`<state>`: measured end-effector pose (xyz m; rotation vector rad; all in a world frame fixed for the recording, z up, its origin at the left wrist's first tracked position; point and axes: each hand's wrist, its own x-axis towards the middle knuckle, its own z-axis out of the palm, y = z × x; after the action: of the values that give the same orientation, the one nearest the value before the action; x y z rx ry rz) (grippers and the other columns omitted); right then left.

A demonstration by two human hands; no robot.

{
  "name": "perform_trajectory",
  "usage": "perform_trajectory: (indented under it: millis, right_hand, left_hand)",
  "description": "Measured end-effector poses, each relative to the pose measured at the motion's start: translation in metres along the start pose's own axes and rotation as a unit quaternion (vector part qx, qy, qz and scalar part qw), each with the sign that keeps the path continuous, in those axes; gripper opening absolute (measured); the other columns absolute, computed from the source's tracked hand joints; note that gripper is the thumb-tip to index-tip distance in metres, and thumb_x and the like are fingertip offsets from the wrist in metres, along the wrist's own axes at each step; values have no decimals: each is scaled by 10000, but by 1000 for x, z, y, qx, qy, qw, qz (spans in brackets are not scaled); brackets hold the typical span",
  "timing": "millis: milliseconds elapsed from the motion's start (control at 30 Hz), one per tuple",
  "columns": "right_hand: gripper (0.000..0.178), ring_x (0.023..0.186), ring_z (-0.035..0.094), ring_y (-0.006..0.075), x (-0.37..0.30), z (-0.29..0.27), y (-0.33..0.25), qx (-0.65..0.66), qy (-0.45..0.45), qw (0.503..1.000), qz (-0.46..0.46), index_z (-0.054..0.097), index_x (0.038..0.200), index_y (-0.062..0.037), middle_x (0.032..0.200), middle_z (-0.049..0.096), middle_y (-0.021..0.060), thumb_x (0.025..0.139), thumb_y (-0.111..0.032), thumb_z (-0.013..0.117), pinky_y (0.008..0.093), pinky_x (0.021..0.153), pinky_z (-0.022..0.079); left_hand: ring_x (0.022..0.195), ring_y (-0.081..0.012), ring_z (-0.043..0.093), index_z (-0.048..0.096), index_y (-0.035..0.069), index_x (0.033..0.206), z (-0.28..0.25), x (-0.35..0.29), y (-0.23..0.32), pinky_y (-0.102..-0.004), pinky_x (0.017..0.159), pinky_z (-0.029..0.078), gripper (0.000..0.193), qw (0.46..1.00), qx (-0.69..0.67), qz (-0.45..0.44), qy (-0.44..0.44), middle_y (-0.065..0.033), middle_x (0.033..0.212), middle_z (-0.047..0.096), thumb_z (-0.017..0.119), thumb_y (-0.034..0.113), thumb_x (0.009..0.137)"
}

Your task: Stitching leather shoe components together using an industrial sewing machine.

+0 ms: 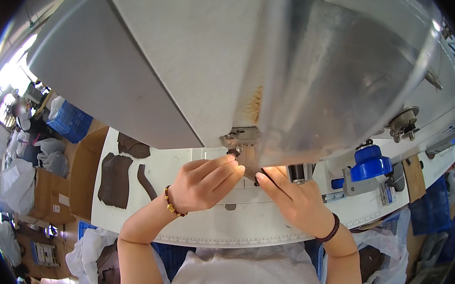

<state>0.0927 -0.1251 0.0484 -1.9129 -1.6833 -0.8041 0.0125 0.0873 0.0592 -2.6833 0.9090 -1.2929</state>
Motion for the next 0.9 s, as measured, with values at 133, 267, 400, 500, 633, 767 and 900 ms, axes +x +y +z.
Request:
perform_trajectory:
  millis: [133,267,400,500,633,767,900]
  right_hand:
    - [395,815,586,178,2,0,4,-17,2,1000,-11,609,1044,-12,997,600,62,652,3,652,264,603,486]
    - [399,886,576,189,6,-1,11,-10,-13,1000,7,619,1051,-56,971,595,50,656,-7,654,309,736,476]
    - [423,937,559,219,4,0,12,161,-16,974,160,620,1079,-106,1037,591,67,667,-20,660,368,855,425]
    - [267,948,582,238,14,-8,18,-44,-21,999,9,636,983,-112,994,619,48,716,-101,636,363,799,490]
    - [260,963,581,230,20,-12,20,-48,-39,998,7,635,988,-115,1000,623,43,729,-95,630,349,835,486]
    - [248,924,590,237,24,-13,18,159,-23,975,155,633,983,-101,970,637,54,735,-101,642,332,817,476]
    - [240,838,601,274,23,-13,28,233,27,962,140,627,963,-82,914,645,84,731,-135,656,346,735,474]
  left_hand:
    - [815,-169,642,648,11,855,0,3,-2,-220,518,520,182,1000,-6,1,-9,-30,791,567,644,3,673]
    - [745,-143,624,644,1,865,2,2,-3,-213,474,487,214,1000,-6,-8,-6,-40,793,556,640,-16,652]
    - [652,-117,589,640,-13,866,2,2,-5,-210,440,459,220,998,-20,-32,-47,-45,795,544,635,-35,648]
    - [636,-114,584,637,-18,867,0,6,-5,-208,430,456,237,998,-12,-34,-41,-46,794,550,648,-35,631]
    - [606,-107,575,638,-11,871,11,0,-9,-204,411,445,265,998,-52,-33,12,-46,783,554,662,-31,608]
    - [560,-104,556,626,5,829,15,0,-12,-205,385,428,244,996,-64,-38,52,-51,781,571,661,-39,592]
    - [679,-193,635,643,21,784,10,-8,-11,-241,572,543,210,996,-60,-65,-33,-80,798,605,707,-47,596]
